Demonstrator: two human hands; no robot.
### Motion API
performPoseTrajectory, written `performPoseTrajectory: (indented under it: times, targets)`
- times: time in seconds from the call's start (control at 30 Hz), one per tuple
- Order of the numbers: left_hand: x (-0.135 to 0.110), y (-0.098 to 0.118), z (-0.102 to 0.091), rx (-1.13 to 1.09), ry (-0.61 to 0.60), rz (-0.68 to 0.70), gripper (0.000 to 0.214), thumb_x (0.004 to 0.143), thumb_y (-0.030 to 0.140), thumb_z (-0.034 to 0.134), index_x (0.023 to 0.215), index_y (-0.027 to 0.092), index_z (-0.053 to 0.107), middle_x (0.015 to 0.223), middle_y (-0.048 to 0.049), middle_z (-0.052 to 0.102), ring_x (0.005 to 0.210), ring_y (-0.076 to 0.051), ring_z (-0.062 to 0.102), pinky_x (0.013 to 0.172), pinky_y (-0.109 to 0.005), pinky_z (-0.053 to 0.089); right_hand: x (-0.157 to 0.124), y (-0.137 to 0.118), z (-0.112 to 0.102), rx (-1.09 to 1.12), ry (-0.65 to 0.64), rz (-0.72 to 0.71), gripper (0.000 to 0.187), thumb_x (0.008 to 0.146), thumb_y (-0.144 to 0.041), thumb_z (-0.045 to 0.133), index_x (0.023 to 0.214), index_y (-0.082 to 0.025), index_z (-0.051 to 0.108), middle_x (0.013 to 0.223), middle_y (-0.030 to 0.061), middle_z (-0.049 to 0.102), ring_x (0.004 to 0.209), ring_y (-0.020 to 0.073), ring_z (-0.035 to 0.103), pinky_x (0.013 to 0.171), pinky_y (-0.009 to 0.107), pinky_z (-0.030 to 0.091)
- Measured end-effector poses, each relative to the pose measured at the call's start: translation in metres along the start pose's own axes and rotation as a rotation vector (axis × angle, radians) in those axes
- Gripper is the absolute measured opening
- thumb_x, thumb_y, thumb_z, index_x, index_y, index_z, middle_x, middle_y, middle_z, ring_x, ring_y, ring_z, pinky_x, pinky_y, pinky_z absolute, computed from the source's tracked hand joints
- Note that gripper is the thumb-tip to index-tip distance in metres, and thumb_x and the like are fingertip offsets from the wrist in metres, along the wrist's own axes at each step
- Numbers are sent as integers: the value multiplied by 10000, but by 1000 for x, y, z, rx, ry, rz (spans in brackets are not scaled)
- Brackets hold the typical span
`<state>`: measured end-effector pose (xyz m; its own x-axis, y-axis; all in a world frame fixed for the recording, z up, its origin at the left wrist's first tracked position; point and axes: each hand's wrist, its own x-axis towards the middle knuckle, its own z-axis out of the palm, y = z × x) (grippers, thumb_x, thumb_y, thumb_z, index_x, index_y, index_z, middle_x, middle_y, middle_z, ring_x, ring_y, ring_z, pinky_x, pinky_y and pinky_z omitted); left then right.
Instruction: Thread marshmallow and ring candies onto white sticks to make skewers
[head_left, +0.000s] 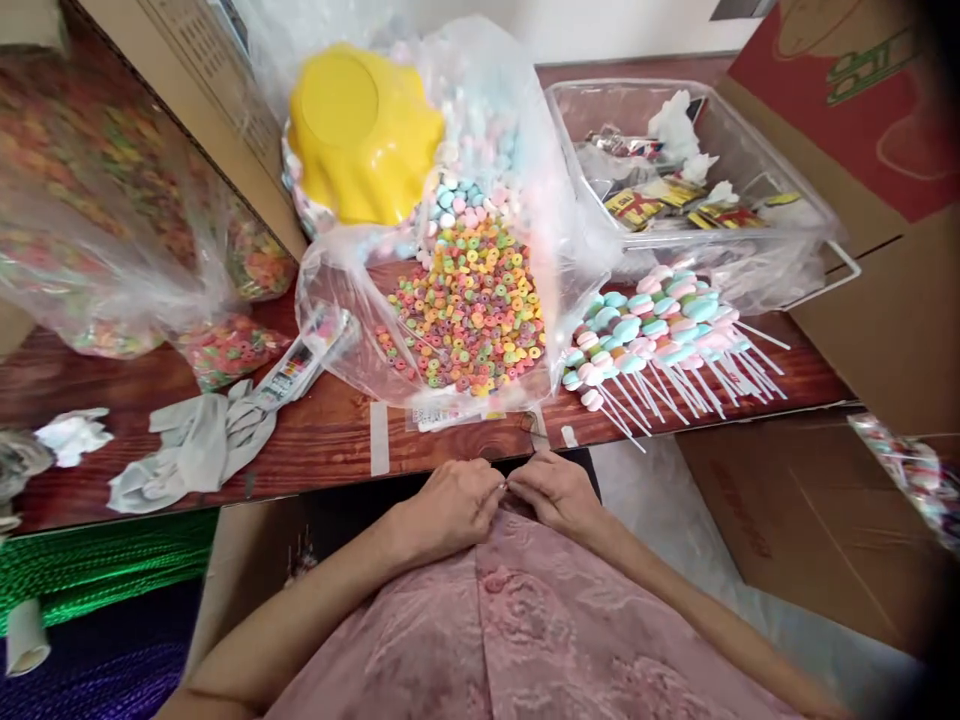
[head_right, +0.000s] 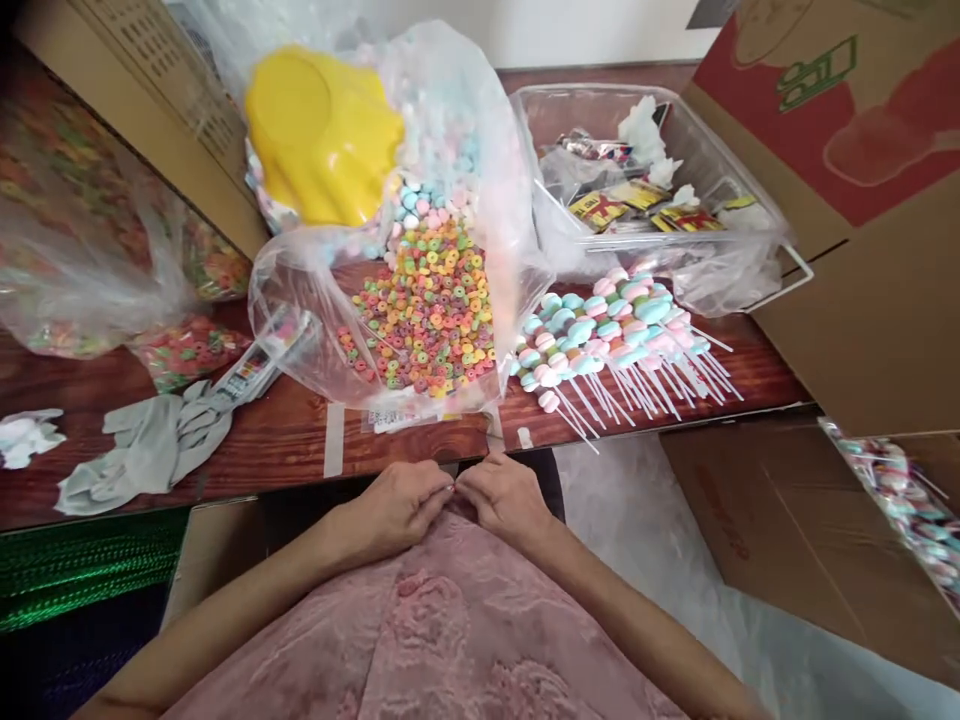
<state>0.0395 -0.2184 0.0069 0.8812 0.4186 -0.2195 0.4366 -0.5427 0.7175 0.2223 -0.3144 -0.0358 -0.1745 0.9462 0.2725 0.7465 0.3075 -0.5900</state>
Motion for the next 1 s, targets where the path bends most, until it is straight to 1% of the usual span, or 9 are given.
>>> performPoseTrajectory:
  times: [0.07, 0.17, 0.27, 0.37, 0.5, 0.6, 0.83, 0.93, 1.0]
  targets:
    - [3, 4, -2, 9, 34, 12, 298, 932, 229, 409, 762, 152, 642, 769, -58, 622, 693, -150, 533, 681, -268, 386, -4, 5, -14, 77, 123, 115, 204, 950, -212, 503, 913, -233, 703, 812, 25, 728, 745, 161, 646, 697, 287, 496]
    - [11, 0, -8, -139, 122, -17, 311, 921, 273, 452, 705, 153, 640, 699, -28, 592, 665, -133, 514, 657, -254, 372, -1, 16, -35, 45, 314, 225, 181, 946, -239, 528, 973, -235, 706, 890, 51, 734, 814, 188, 670, 757, 327, 517]
    - [21, -9, -8, -434, 198, -126, 313, 883, 355, 517, 683, 150, 643, 603, 10, 528, 572, -104, 459, 576, -233, 341, 13, 28, -37, -155, 230, 256, 193, 946, -261, 528, 922, -210, 713, 879, 62, 717, 794, 184, 659, 699, 300, 480]
    - [33, -15, -6, -737, 306, -246, 296, 811, 411, 605, 703, 141, 667, 569, 21, 537, 522, -83, 439, 535, -215, 332, 30, 35, -21, -383, 139, 243, 197, 930, -291, 547, 942, -184, 712, 873, 76, 692, 755, 178, 627, 585, 272, 384]
    - [46, -15, -9, -992, 498, -302, 304, 699, 408, 734, 838, 137, 738, 642, 2, 629, 527, -65, 460, 518, -196, 345, 46, 43, -6, -505, 201, 247, 220, 915, -214, 492, 825, -163, 686, 761, 76, 650, 642, 163, 552, 521, 287, 268]
    - [50, -16, -14, -1088, 583, -279, 296, 665, 392, 775, 816, 139, 747, 644, 8, 626, 545, -58, 487, 511, -178, 358, 52, 48, -15, -502, 250, 257, 224, 904, -182, 463, 770, -165, 643, 747, 80, 633, 627, 168, 526, 530, 297, 266]
    - [32, -15, -15, -1212, 500, -325, 329, 675, 426, 780, 792, 126, 712, 682, -27, 665, 524, -80, 570, 453, -175, 401, 43, 59, -43, -193, 523, 304, 140, 930, -211, 482, 857, -188, 599, 725, 25, 643, 625, 161, 595, 601, 278, 439]
    - [28, -2, -20, -1270, 368, -327, 341, 686, 426, 774, 809, 114, 709, 678, -37, 669, 478, -72, 551, 421, -174, 389, 40, 58, -44, -175, 666, 222, 89, 913, -194, 518, 904, -196, 606, 769, 19, 680, 624, 152, 626, 618, 276, 493]
    - [31, 10, -23, -1321, 259, -299, 350, 688, 408, 772, 871, 116, 715, 709, -38, 681, 453, -62, 530, 415, -180, 387, 43, 51, -42, -229, 700, 108, 96, 896, -151, 536, 925, -210, 606, 823, 25, 700, 692, 159, 660, 659, 280, 519]
